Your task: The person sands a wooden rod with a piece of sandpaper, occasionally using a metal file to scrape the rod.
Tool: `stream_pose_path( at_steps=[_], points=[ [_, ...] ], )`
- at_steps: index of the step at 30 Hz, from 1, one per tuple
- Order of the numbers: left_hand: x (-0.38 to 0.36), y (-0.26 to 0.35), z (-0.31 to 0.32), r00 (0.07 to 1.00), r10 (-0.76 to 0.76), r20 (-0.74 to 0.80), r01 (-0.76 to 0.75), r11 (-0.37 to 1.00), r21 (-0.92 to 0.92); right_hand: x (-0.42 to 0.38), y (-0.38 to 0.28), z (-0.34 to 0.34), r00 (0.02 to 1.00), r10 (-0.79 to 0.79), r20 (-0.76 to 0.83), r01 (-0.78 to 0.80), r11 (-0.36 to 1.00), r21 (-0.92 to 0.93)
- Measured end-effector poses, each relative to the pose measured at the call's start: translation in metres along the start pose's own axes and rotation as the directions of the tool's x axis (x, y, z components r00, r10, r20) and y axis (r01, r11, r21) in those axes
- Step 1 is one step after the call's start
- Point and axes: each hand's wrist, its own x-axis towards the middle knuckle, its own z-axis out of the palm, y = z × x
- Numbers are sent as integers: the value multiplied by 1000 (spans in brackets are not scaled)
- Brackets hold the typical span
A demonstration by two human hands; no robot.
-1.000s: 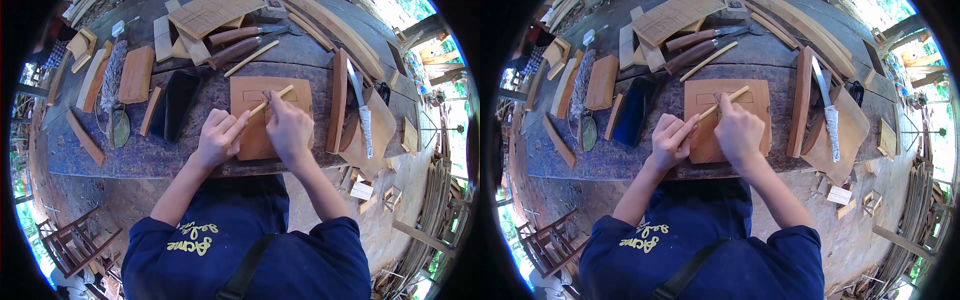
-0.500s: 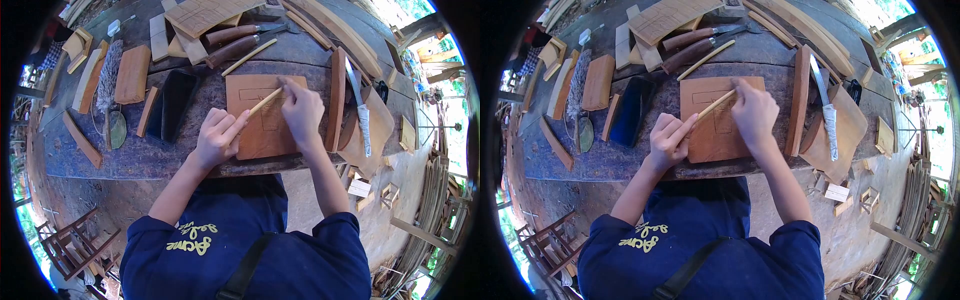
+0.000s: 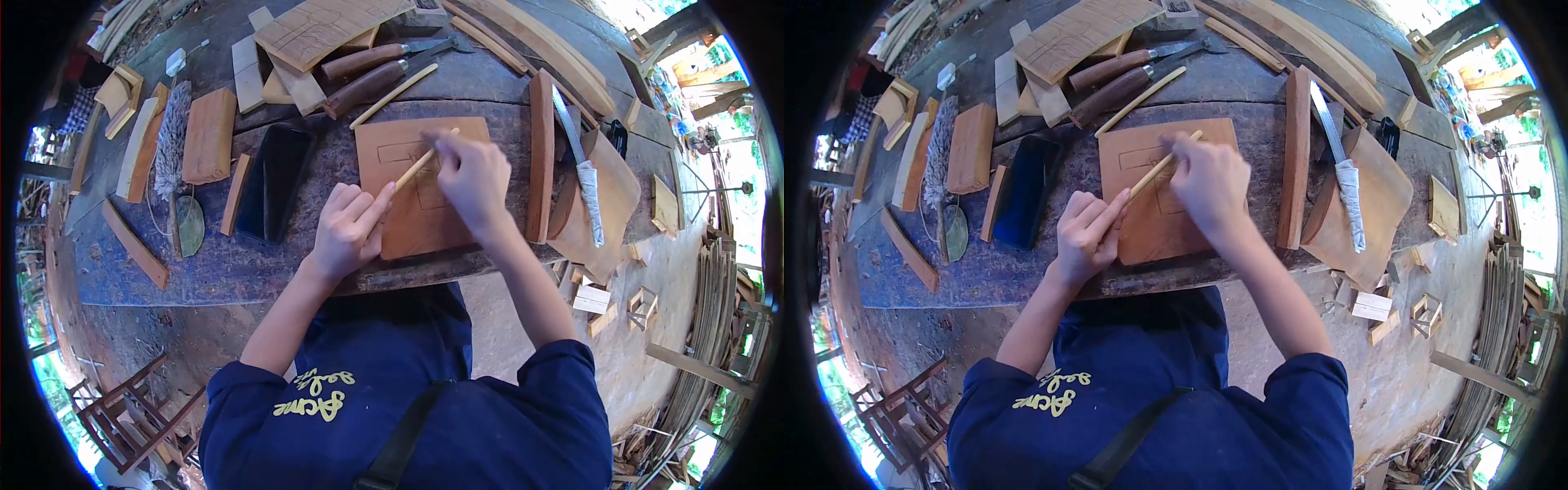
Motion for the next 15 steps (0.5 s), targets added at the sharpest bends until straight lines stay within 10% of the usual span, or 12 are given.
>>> stream_pose_path(
  at_steps=[15],
  points=[
    [3, 3, 1, 994, -48, -101, 43, 998, -52, 7, 9, 5, 1000, 12, -24, -16, 983, -182]
  ],
)
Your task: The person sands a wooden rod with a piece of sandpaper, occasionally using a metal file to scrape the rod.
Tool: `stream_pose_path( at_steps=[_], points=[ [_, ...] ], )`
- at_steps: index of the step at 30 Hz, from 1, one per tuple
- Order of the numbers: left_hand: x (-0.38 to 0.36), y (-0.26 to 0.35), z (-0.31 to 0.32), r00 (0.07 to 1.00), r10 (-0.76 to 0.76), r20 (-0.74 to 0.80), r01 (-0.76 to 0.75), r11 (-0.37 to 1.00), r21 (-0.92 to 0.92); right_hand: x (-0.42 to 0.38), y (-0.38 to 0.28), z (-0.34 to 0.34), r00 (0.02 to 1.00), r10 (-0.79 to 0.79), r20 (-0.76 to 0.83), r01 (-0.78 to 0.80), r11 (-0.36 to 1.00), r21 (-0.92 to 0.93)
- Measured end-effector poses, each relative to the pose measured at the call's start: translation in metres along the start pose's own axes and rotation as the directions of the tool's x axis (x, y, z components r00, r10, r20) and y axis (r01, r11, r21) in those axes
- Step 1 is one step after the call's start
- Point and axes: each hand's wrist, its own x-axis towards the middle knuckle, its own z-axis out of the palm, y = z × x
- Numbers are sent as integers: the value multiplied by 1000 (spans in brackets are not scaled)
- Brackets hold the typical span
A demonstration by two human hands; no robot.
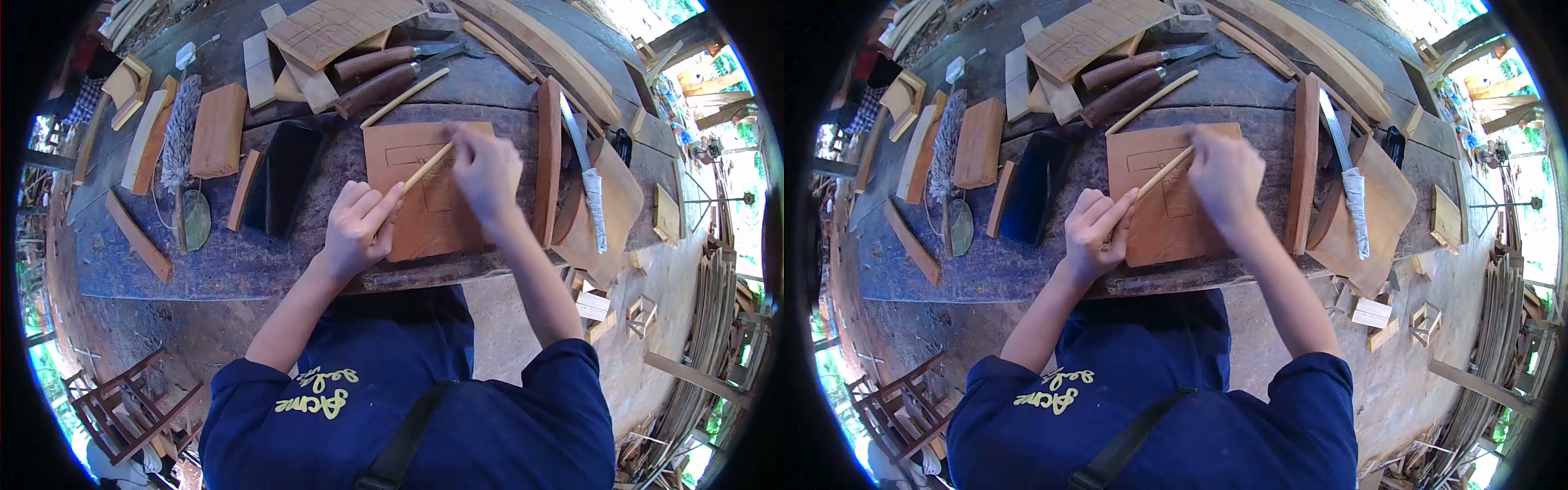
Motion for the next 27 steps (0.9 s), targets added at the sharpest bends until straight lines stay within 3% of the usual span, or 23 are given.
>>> stream_pose_path(
  at_steps=[1, 2, 3, 7, 9, 12, 14, 17, 21, 23, 25, 27],
  points=[
    [0, -1, 0, 1000, 3, -4, -3, 1000, 1, -10, -11, -4, 996, -23, 90, 24, 1000, -5],
    [-1, -3, -1, 999, -32, 13, 32, 999, 7, -20, -22, -3, 994, -107, 37, 102, 987, 120],
    [-4, -3, -1, 997, -69, 34, 69, 998, 14, -19, -18, -2, 993, -108, 40, 102, 987, 123],
    [-1, -8, 3, 985, -170, 38, 172, 984, -44, 5, 7, 7, 998, -40, -56, 48, 990, 134],
    [-1, -7, 2, 963, -261, 67, 265, 963, -50, 9, 14, 12, 994, 49, -101, -45, 998, 46],
    [-4, -11, 6, 927, -370, 56, 374, 913, -164, 12, 15, 19, 989, 7, -149, 0, 999, 49],
    [-4, -10, 8, 920, -389, 49, 391, 903, -178, 10, 11, 22, 980, -21, -200, 34, 998, 59],
    [-2, -11, 7, 922, -385, 33, 384, 905, -183, -5, -15, 17, 996, -22, -91, 33, 993, 117],
    [-3, -11, 7, 932, -358, 56, 362, 922, -135, -6, -6, 14, 980, -191, -49, 196, 969, 151],
    [-3, -8, 8, 937, -345, 52, 349, 926, -146, 9, 16, 19, 992, -46, -117, 45, 999, -18],
    [-4, -9, 9, 943, -329, 45, 332, 931, -154, 6, 7, 18, 994, -52, -100, 50, 998, -29],
    [-7, -13, 9, 944, -328, 17, 328, 935, -134, -12, -13, 19, 989, -150, 6, 150, 987, -50]
  ],
)
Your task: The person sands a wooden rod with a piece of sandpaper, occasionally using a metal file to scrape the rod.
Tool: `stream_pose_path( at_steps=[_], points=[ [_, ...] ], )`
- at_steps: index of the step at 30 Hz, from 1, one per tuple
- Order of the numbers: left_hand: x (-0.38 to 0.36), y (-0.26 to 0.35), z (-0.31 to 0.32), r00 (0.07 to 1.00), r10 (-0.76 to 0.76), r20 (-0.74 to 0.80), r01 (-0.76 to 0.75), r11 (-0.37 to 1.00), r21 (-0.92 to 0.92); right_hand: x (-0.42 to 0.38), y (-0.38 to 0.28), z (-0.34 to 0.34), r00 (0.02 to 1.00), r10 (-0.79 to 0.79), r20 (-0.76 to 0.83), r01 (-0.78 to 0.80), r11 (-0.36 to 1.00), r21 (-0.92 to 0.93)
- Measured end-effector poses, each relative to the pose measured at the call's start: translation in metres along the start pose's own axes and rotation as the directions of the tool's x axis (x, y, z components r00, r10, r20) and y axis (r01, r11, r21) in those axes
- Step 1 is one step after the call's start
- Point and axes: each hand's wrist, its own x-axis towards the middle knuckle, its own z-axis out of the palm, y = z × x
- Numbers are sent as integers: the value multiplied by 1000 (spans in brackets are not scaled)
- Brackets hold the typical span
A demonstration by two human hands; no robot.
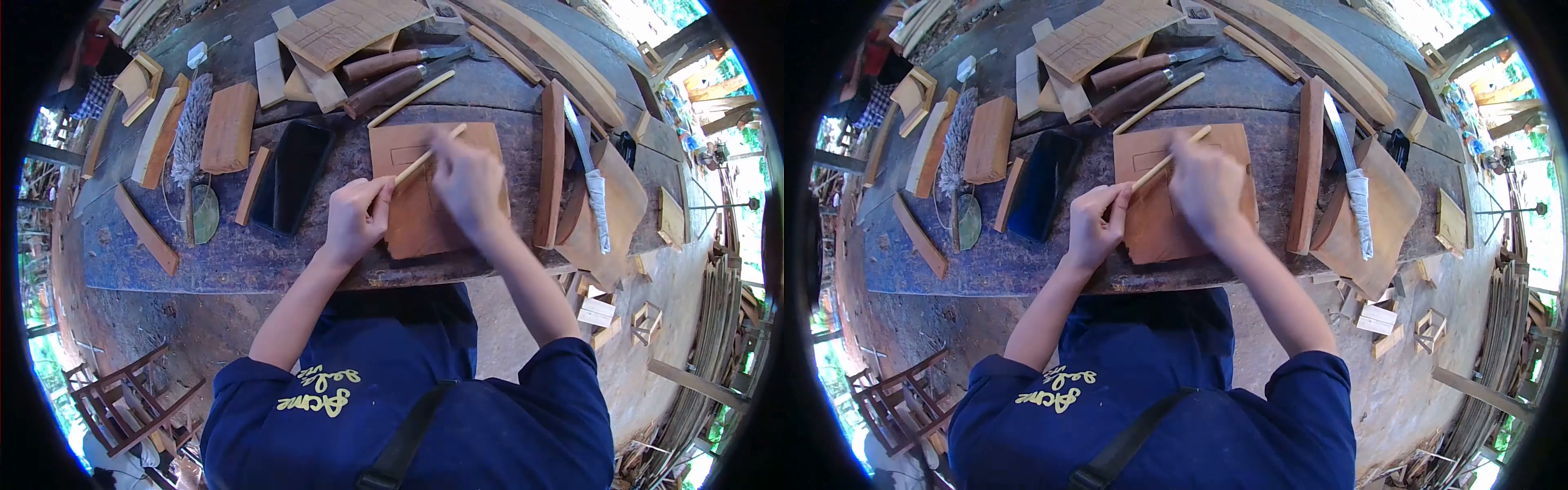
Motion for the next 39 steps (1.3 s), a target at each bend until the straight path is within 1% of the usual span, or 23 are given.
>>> stream_pose_path(
  at_steps=[1, 4, 5, 10, 12, 13, 14, 16, 18, 20, 22, 24, 25, 26, 28, 29, 30, 32, 34, 36, 37, 38, 39],
  points=[
    [2, 2, -2, 1000, 3, -2, -3, 1000, 1, -9, -11, 1, 998, -66, 1, 66, 995, 79],
    [2, 8, -6, 997, -32, 66, 29, 998, 56, -1, 1, -7, 998, -65, -4, 65, 996, 63],
    [3, 6, -4, 997, -42, 58, 41, 999, 24, 7, 11, -3, 999, 6, -51, -4, 999, 34],
    [3, 4, -1, 998, -67, -21, 66, 997, -43, 9, 2, -4, 995, 35, -92, -27, 995, 91],
    [3, 2, 0, 996, -48, -78, 42, 997, -69, -4, -14, -6, 999, -5, 37, 2, 996, 91],
    [3, 1, -1, 996, -50, -78, 45, 997, -66, 2, -5, -7, 998, -63, 27, 59, 990, 126],
    [4, 2, -1, 997, -53, -58, 50, 997, -55, 9, 7, -3, 998, -61, 30, 57, 990, 129],
    [3, 3, -2, 998, -55, -39, 54, 998, -44, 22, 22, 1, 989, 59, -136, -50, 996, 69],
    [3, 3, -3, 1000, -23, -3, 23, 1000, 10, 17, 16, 3, 988, 47, -150, -37, 997, 65],
    [2, 4, -5, 1000, -25, -4, 25, 1000, 13, 2, -4, -4, 1000, -27, 10, 26, 997, 79],
    [3, 5, -5, 1000, -31, -2, 32, 999, 17, -2, -10, -7, 998, -53, -18, 55, 989, 139],
    [4, 5, -6, 999, 11, 35, -12, 999, 34, 9, 8, -8, 999, -30, 27, 27, 995, 100],
    [3, 7, -6, 999, 8, 38, -9, 999, 33, 16, 14, -8, 998, 17, -59, -12, 996, 86],
    [4, 8, -5, 999, 27, 43, -29, 998, 51, 16, 14, -8, 998, 15, -58, -10, 996, 86],
    [5, 9, -5, 998, 49, 47, -52, 996, 66, 17, 5, -12, 990, 139, 36, -141, 989, 52],
    [4, 9, -6, 999, 14, 31, -16, 998, 54, 9, 3, -6, 997, 69, 21, -71, 993, 98],
    [4, 8, -6, 1000, -20, 13, 19, 999, 43, 5, -1, -6, 998, 65, 16, -67, 993, 97],
    [4, 6, -5, 999, -27, 20, 26, 999, 33, -3, -9, -5, 996, -77, -47, 85, 976, 198],
    [3, 6, -5, 999, -38, 36, 37, 999, 23, 10, 8, 0, 998, -47, -32, 53, 976, 213],
    [4, 10, -5, 997, -15, 73, 11, 998, 57, 23, 18, -1, 994, 71, -83, -63, 993, 104],
    [4, 9, -6, 997, -12, 71, 8, 998, 57, 22, 8, -6, 992, 119, -33, -116, 989, 92],
    [2, 7, -6, 998, -38, 59, 35, 998, 43, 15, -1, -8, 992, 119, -34, -116, 989, 89],
    [2, 6, -6, 997, -60, 46, 59, 998, 30, 8, -9, -10, 997, 72, 21, -75, 988, 133]
  ],
)
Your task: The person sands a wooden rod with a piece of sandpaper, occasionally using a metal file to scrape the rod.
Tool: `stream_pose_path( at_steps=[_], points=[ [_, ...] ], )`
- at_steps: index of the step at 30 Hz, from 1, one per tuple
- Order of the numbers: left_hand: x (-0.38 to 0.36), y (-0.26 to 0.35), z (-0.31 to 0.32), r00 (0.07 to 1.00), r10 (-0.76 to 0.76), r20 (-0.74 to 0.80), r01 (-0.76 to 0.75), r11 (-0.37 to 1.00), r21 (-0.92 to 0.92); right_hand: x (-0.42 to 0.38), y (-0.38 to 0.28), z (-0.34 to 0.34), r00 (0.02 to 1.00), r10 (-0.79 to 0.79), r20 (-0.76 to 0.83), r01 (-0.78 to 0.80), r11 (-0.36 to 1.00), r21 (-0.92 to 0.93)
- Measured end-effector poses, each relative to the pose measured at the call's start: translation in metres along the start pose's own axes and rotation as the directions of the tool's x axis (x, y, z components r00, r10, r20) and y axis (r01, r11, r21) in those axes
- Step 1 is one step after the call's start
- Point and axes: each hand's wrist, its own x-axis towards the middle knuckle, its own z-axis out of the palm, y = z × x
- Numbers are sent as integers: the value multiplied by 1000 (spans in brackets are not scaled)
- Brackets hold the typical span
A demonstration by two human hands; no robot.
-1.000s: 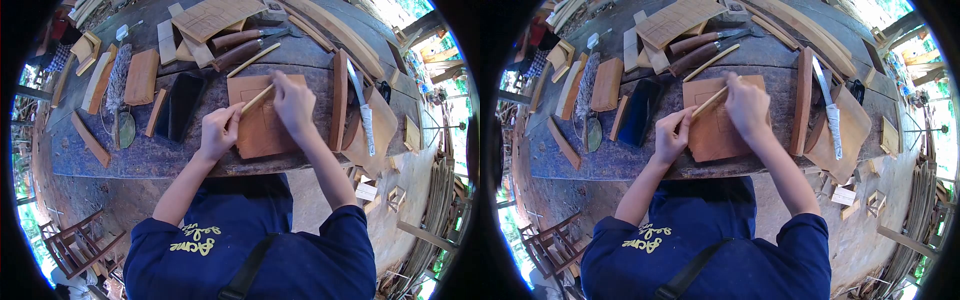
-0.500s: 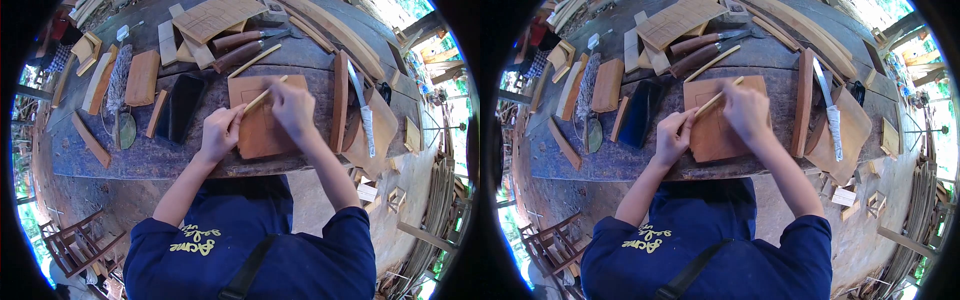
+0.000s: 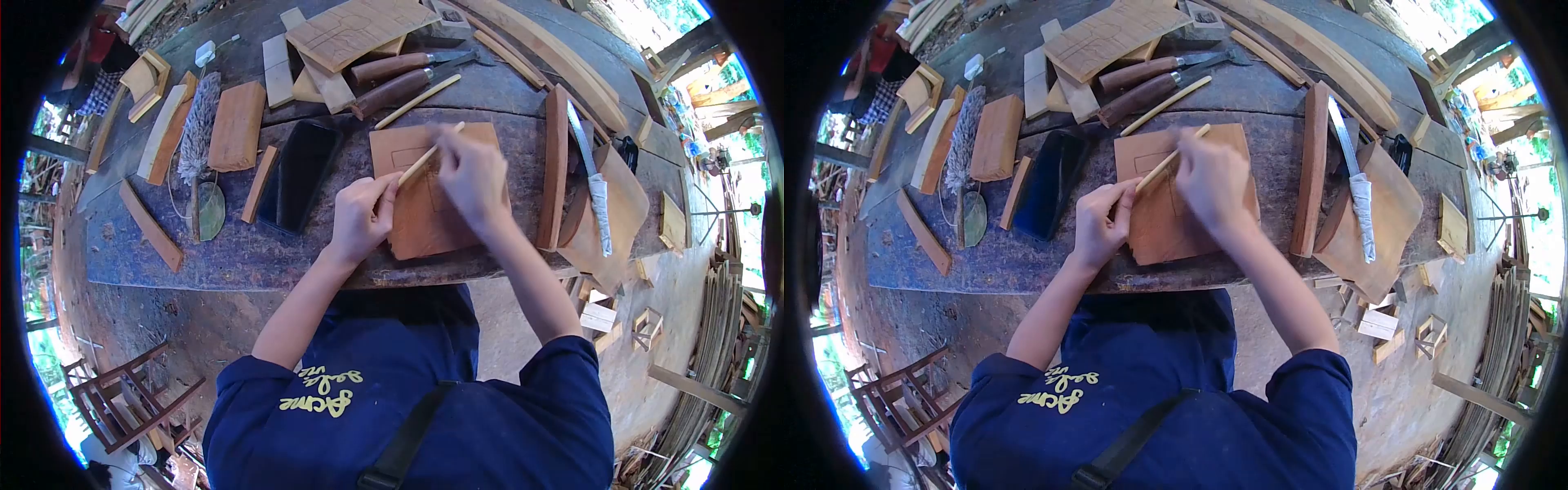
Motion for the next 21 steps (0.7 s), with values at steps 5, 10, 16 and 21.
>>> stream_pose_path(
  at_steps=[5, 10, 16, 21],
  points=[
    [1, 2, -3, 998, -52, 28, 52, 999, -14, -2, 2, -3, 999, -34, 31, 15, 880, 474],
    [3, 2, -8, 995, -102, 10, 102, 993, -51, 1, 15, -41, 962, 264, 70, -251, 754, 607],
    [6, 8, -19, 967, -199, -162, 138, 936, -324, -33, 21, -64, 941, 314, 126, -312, 663, 680],
    [17, 32, -34, 953, -240, -186, 96, 820, -564, -58, 23, -78, 882, 371, 292, -444, 442, 780]
  ],
)
